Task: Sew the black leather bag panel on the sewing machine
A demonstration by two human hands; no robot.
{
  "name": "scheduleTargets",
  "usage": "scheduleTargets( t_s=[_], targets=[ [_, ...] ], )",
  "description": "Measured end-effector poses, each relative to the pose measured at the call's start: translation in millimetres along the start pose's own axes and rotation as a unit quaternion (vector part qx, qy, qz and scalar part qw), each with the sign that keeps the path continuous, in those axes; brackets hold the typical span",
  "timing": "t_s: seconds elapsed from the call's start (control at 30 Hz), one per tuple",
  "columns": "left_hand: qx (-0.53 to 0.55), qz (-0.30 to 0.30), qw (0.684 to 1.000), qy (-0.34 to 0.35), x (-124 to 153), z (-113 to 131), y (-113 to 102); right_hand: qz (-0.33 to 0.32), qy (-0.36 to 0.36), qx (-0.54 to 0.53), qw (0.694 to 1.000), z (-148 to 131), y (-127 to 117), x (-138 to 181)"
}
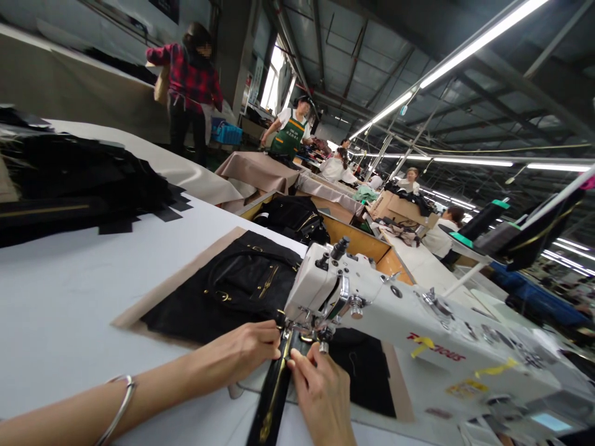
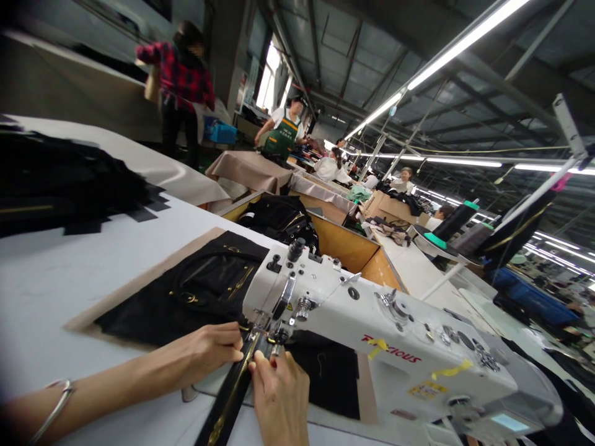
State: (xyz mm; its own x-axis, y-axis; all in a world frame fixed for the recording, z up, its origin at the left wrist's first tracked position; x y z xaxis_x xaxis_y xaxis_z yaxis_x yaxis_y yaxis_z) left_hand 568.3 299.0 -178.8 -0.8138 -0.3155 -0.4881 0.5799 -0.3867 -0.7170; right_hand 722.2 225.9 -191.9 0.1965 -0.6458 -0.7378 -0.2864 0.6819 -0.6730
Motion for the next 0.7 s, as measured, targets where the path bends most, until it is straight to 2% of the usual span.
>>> scheduleTargets(
  t_s=[0.3, 0.5, 0.7],
  targets=[
    [-0.013, 0.003, 1.000, -0.025, 4, -4, 0, -0.001, -0.003, -0.004, 1.000, 0, 3, -1],
    [-0.020, 0.012, 1.000, -0.018, 2, -2, -2, -0.014, -0.008, -0.017, 1.000, 0, 0, -7],
    [-0.027, -0.014, 0.999, -0.029, 3, -3, -1, -0.013, -0.013, -0.025, 1.000, 0, -3, -10]
  ],
)
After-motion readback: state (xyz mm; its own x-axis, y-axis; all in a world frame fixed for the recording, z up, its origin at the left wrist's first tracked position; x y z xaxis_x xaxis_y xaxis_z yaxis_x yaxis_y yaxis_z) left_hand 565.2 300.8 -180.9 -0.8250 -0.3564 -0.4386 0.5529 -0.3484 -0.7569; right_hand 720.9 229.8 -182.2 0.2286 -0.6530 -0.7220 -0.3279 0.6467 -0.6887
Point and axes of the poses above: each hand's wrist, its own x-axis away from the middle knuckle, its own y-axis out of the palm, z = x × y, the point moved 4 cm from there along -x, towards the middle knuckle, and after that the axes turned 1 degree about z, right-handed, at the moved point
